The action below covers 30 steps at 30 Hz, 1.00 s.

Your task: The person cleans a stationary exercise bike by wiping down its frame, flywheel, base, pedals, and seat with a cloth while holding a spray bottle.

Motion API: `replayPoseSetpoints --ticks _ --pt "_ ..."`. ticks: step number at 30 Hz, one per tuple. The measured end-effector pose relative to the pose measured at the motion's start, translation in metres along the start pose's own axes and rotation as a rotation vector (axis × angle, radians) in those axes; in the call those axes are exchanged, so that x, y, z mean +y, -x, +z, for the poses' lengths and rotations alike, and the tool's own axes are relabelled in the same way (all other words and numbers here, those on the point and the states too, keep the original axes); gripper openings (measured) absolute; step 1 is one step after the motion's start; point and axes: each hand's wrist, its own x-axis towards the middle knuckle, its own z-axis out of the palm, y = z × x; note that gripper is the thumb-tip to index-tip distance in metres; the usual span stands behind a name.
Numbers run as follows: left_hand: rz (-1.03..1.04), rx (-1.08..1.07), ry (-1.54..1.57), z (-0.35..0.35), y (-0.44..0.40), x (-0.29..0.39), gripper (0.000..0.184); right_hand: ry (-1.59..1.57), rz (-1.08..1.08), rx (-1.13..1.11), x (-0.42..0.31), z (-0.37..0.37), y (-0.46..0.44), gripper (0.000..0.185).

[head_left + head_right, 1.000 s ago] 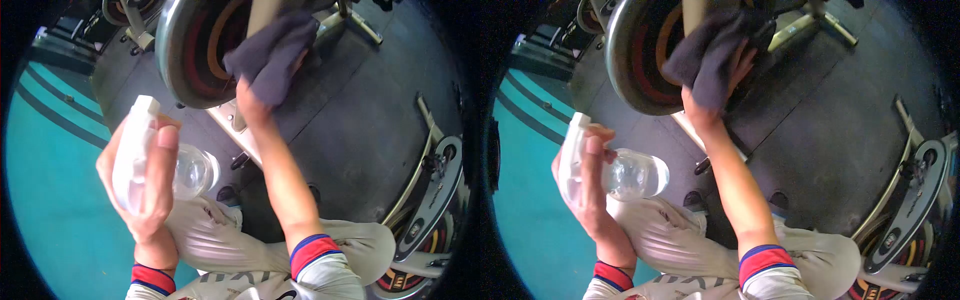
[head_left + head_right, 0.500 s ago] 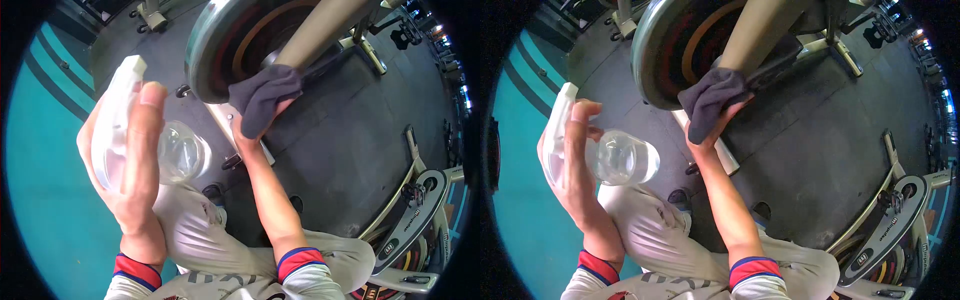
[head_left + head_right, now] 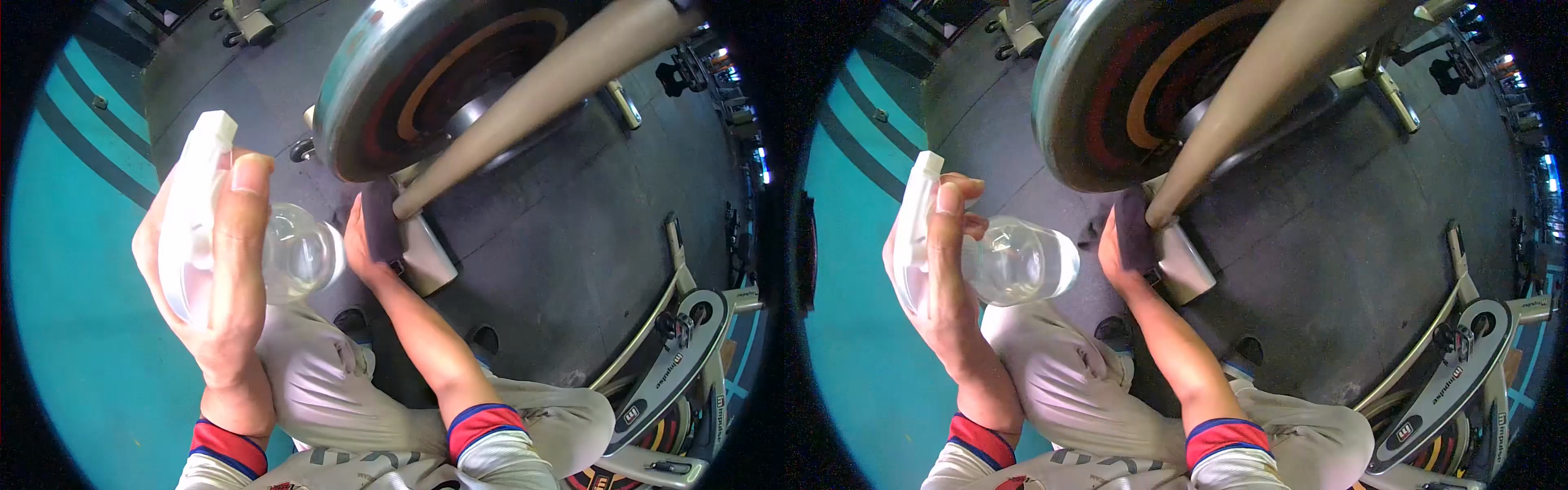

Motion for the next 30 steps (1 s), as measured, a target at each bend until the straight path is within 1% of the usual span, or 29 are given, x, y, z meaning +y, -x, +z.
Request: replayPoseSetpoints --ticks 2,5,6,7,9,10,11,13,14,17,18,20,23,24,26,28,30 --pt "-0.024 0.001 -0.015 0.002 -0.003 -0.005 0.04 0.406 -0.186 0.196 -0.02 -0.02 -0.018 0.046" --pt "-0.058 -0.011 -0.058 -0.002 -0.005 -0.009 0.04 0.659 -0.099 -0.282 -0.034 -0.028 -0.046 0.056" --pt "-0.066 -0.009 -0.049 -0.002 -0.006 -0.01 0.039 0.445 -0.07 -0.064 -0.026 -0.012 -0.05 0.056" --pt "-0.076 -0.005 -0.038 -0.002 -0.007 -0.011 0.039 0.215 -0.087 0.15 -0.017 0.006 -0.053 0.055" --pt "-0.071 0.006 -0.028 -0.005 -0.011 -0.014 0.039 0.326 -0.199 0.141 -0.011 -0.012 -0.041 0.055" --pt "-0.056 0.009 -0.034 -0.007 -0.014 -0.017 0.038 0.354 -0.306 0.149 -0.004 -0.018 -0.033 0.054" --pt "-0.045 0.011 -0.041 -0.008 -0.015 -0.02 0.038 0.437 -0.33 0.101 -0.003 -0.024 -0.026 0.049" --pt "-0.029 0.007 0.057 -0.008 -0.02 -0.024 0.025 0.605 -0.374 -0.002 -0.004 -0.031 -0.016 0.04" --pt "-0.014 0.004 0.107 -0.005 -0.02 -0.024 0.019 0.663 -0.338 -0.043 -0.007 -0.028 -0.019 0.043" --pt "-0.062 -0.045 -0.029 -0.002 -0.021 -0.021 0.037 0.305 -0.099 -0.063 -0.01 -0.012 -0.037 0.059" --pt "-0.062 -0.048 -0.027 -0.003 -0.021 -0.022 0.037 0.452 -0.213 -0.014 -0.007 -0.012 -0.03 0.053" --pt "-0.057 -0.057 -0.012 -0.008 -0.025 -0.027 0.038 0.752 -0.441 0.09 -0.018 -0.041 -0.023 0.043" --pt "-0.045 -0.05 -0.026 -0.003 -0.027 -0.03 0.039 0.218 -0.485 -0.079 0.014 -0.023 -0.014 0.041" --pt "-0.05 -0.053 -0.05 -0.002 -0.026 -0.03 0.04 0.104 -0.597 0.021 0.025 -0.023 -0.017 0.037" --pt "-0.052 -0.045 -0.07 0.005 -0.027 -0.028 0.041 0.036 -0.5 -0.084 0.02 -0.028 -0.038 0.038" --pt "-0.047 -0.019 -0.052 0.012 -0.026 -0.026 0.042 -0.076 -0.419 0.01 0.004 -0.03 -0.047 0.035" --pt "0.0 -0.024 -0.003 0.015 -0.025 -0.029 0.039 0.042 -0.287 -0.225 -0.005 -0.058 -0.039 0.035"
